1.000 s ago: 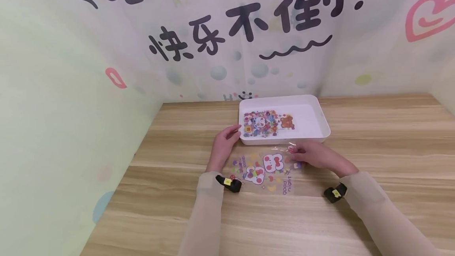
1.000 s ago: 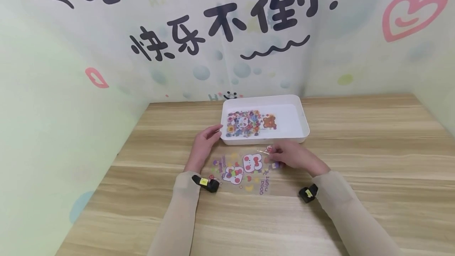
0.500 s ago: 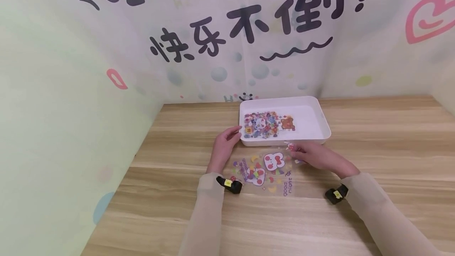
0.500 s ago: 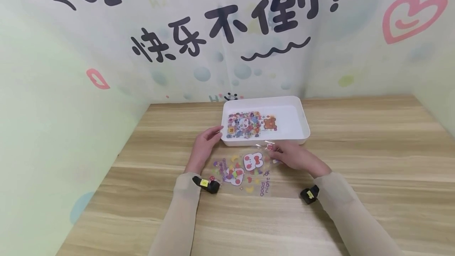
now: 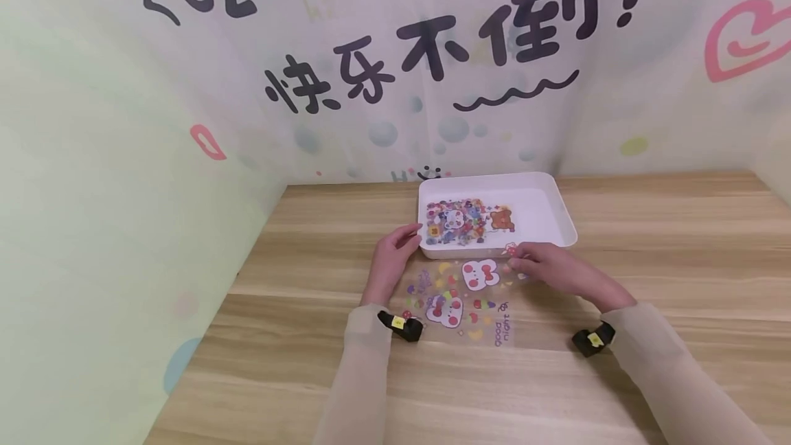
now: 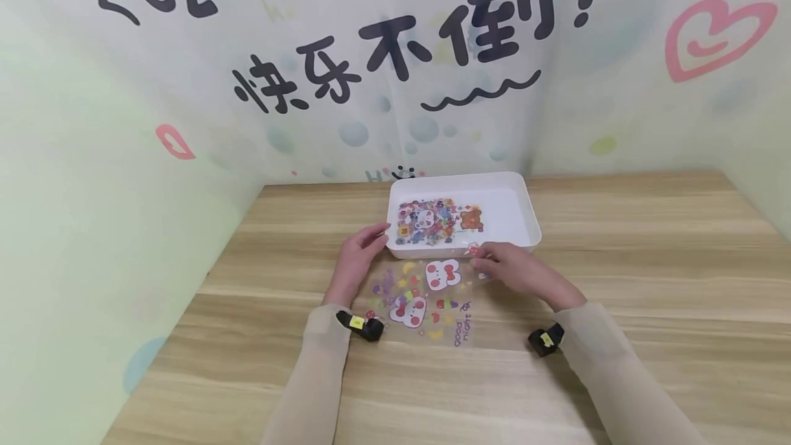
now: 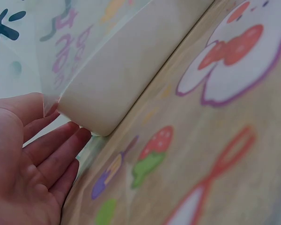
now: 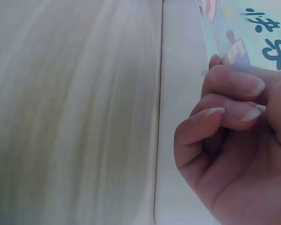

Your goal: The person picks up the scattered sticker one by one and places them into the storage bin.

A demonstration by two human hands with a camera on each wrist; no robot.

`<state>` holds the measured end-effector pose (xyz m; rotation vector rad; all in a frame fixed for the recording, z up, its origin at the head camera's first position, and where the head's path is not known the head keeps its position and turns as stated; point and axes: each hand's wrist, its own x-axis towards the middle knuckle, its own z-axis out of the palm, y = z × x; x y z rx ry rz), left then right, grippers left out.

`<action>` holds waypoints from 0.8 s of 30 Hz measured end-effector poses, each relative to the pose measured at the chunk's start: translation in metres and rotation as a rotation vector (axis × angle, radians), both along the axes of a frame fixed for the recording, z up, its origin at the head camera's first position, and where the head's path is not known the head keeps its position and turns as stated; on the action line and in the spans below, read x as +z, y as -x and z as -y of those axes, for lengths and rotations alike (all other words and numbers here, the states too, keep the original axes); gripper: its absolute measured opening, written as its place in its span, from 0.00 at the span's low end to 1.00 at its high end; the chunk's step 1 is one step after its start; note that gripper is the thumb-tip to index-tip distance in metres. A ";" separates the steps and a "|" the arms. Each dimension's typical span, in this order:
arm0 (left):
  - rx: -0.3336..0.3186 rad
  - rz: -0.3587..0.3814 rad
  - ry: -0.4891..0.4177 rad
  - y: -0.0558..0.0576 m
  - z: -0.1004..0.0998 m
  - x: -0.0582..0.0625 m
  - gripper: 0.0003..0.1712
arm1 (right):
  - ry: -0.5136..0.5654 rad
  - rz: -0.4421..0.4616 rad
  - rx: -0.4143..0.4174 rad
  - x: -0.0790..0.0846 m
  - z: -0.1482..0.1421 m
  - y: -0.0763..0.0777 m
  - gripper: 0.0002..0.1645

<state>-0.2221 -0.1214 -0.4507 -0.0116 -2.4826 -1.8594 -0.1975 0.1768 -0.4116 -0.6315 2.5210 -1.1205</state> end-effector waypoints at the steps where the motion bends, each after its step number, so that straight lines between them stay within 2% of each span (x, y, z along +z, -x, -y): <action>1: -0.001 0.006 -0.002 0.000 0.000 -0.001 0.15 | 0.004 -0.007 0.002 0.000 -0.001 0.000 0.13; 16: 0.000 -0.001 -0.011 -0.001 -0.002 0.000 0.15 | 0.069 0.003 -0.119 0.007 -0.008 0.004 0.17; 24: 0.006 0.025 -0.012 -0.002 -0.002 0.000 0.15 | 0.075 -0.019 -0.137 0.010 -0.009 0.003 0.20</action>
